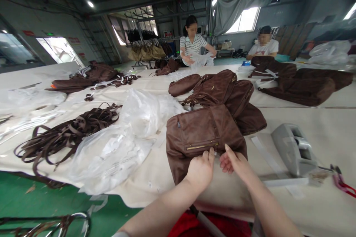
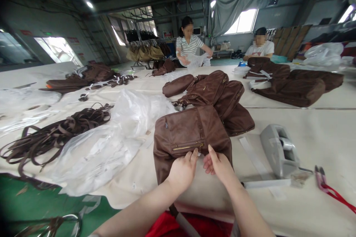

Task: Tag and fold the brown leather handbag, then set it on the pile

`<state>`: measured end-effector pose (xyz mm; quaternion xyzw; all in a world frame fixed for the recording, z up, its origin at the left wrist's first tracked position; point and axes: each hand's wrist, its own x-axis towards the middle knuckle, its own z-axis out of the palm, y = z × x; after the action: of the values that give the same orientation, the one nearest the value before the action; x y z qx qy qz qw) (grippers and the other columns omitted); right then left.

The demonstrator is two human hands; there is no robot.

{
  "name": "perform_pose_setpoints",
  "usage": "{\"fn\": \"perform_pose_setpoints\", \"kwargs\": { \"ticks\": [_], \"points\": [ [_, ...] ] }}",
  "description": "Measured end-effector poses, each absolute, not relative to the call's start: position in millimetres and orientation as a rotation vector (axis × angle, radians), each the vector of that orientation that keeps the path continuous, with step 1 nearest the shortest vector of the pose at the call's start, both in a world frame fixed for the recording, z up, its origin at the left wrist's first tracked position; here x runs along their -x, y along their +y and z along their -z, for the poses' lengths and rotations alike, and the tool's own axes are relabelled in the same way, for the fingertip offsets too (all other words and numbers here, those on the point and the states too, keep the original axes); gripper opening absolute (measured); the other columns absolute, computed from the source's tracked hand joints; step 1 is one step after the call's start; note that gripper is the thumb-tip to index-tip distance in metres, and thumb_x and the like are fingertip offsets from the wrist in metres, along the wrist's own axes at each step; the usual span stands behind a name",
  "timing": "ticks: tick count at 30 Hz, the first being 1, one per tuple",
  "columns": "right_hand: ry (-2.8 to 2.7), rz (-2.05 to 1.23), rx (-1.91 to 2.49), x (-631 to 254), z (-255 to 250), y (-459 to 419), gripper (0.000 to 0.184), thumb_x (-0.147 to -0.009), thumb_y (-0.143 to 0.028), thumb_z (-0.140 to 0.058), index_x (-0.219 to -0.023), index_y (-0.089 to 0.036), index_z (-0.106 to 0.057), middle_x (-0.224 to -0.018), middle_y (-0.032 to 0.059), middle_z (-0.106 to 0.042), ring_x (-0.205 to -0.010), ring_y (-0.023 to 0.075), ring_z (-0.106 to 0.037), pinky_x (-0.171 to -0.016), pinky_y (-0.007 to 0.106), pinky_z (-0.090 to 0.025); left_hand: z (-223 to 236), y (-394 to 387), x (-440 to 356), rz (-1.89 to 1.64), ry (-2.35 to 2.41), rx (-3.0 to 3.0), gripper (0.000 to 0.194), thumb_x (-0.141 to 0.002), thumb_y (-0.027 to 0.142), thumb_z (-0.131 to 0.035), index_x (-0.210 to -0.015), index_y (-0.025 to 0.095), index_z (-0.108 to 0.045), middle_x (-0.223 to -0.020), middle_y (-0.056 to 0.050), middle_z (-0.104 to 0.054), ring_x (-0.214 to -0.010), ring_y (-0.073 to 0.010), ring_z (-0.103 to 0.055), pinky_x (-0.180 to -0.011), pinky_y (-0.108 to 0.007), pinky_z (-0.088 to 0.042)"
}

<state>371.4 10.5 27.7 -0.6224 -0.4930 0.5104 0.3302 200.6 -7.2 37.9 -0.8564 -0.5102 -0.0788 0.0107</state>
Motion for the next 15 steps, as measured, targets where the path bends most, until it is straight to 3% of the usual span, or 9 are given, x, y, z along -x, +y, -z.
{"fn": "perform_pose_setpoints", "kwargs": {
  "ticks": [5, 8, 15],
  "points": [
    [-1.583, -0.887, 1.746, -363, -44, 13, 0.063, -0.086, -0.07, -0.029, -0.054, -0.022, -0.055, -0.052, 0.0041, -0.06, -0.048, 0.0166, -0.054, -0.051, 0.03, -0.036, -33, -9, -204, 0.163, -1.504, 2.593, 0.051, -0.087, 0.01, -0.042, -0.138, 0.006, -0.037, -0.096, -0.015, -0.06, -0.071, -0.0226, -0.065, -0.058, -0.031, -0.051],
    [-1.764, -0.59, 1.794, -356, -50, 18, 0.055, -0.085, -0.065, -0.041, -0.053, -0.023, -0.054, -0.056, 0.0051, -0.061, -0.054, 0.0177, -0.053, -0.053, 0.031, -0.032, -32, -9, -205, 0.15, -1.485, 2.56, 0.05, -0.088, 0.01, -0.042, -0.137, 0.006, -0.039, -0.093, -0.014, -0.06, -0.069, -0.0215, -0.065, -0.057, -0.03, -0.051],
    [-1.982, -0.434, 1.781, -352, -49, 23, 0.041, -0.089, -0.043, -0.044, -0.058, -0.022, -0.057, -0.058, 0.0031, -0.062, -0.053, 0.0153, -0.05, -0.052, 0.029, -0.025, -27, -9, -206, 0.203, -1.468, 2.484, 0.044, -0.088, 0.012, -0.045, -0.132, 0.007, -0.044, -0.089, -0.011, -0.06, -0.066, -0.0191, -0.064, -0.054, -0.028, -0.051]
  ]
}}
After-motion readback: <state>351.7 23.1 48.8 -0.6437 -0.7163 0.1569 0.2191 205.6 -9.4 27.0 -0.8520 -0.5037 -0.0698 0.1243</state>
